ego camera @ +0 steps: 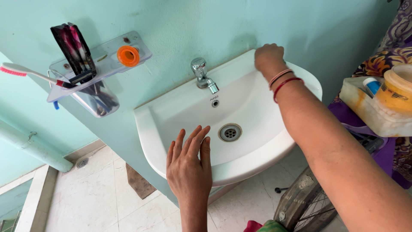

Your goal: The person cleans the surface and basin of a white bathroom sink using a green sponge.

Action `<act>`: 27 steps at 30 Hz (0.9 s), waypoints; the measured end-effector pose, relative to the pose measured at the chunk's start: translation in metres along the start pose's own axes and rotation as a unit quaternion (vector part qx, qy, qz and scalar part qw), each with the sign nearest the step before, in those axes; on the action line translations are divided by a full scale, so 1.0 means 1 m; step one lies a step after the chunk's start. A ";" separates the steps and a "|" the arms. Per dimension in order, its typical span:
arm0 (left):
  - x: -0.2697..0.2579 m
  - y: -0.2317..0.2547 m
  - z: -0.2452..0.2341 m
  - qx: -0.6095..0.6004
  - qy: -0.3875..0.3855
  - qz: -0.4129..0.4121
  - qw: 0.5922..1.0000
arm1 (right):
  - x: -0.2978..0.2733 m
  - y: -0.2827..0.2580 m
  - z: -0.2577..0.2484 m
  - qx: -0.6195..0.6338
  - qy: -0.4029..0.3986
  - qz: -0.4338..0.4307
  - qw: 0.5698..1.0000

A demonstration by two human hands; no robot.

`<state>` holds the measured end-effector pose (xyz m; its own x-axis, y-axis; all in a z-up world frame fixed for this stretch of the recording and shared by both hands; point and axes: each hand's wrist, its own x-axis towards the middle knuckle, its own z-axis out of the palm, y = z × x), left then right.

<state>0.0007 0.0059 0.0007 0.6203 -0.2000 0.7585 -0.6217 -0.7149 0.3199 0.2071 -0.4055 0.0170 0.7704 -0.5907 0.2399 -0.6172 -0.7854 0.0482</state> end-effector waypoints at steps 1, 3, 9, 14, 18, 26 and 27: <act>0.000 0.000 -0.001 -0.003 -0.001 -0.001 1.000 | -0.001 0.008 -0.005 0.016 -0.021 -0.005 1.000; 0.001 0.000 -0.002 -0.007 -0.005 -0.002 1.000 | -0.010 0.019 -0.024 -0.012 -0.075 -0.015 0.997; 0.000 -0.004 -0.003 -0.012 -0.005 -0.003 1.000 | -0.060 0.043 -0.067 0.006 -0.204 -0.005 0.979; -0.002 -0.002 -0.004 -0.016 0.000 0.002 1.000 | -0.092 0.078 -0.079 0.033 -0.253 -0.032 0.966; -0.002 0.000 -0.006 -0.013 -0.001 0.007 1.000 | -0.127 0.102 -0.073 0.036 -0.254 -0.062 0.965; -0.003 -0.002 -0.003 -0.005 -0.010 0.002 1.000 | -0.137 0.098 -0.058 0.010 -0.201 -0.104 0.974; -0.003 -0.003 -0.004 -0.008 -0.011 0.001 1.000 | -0.132 0.090 -0.052 0.020 -0.185 -0.099 0.978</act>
<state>-0.0012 0.0108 -0.0001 0.6284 -0.2164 0.7472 -0.6310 -0.7035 0.3270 0.0416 -0.3893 0.0399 0.8836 -0.4475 -0.1377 -0.4495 -0.8931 0.0177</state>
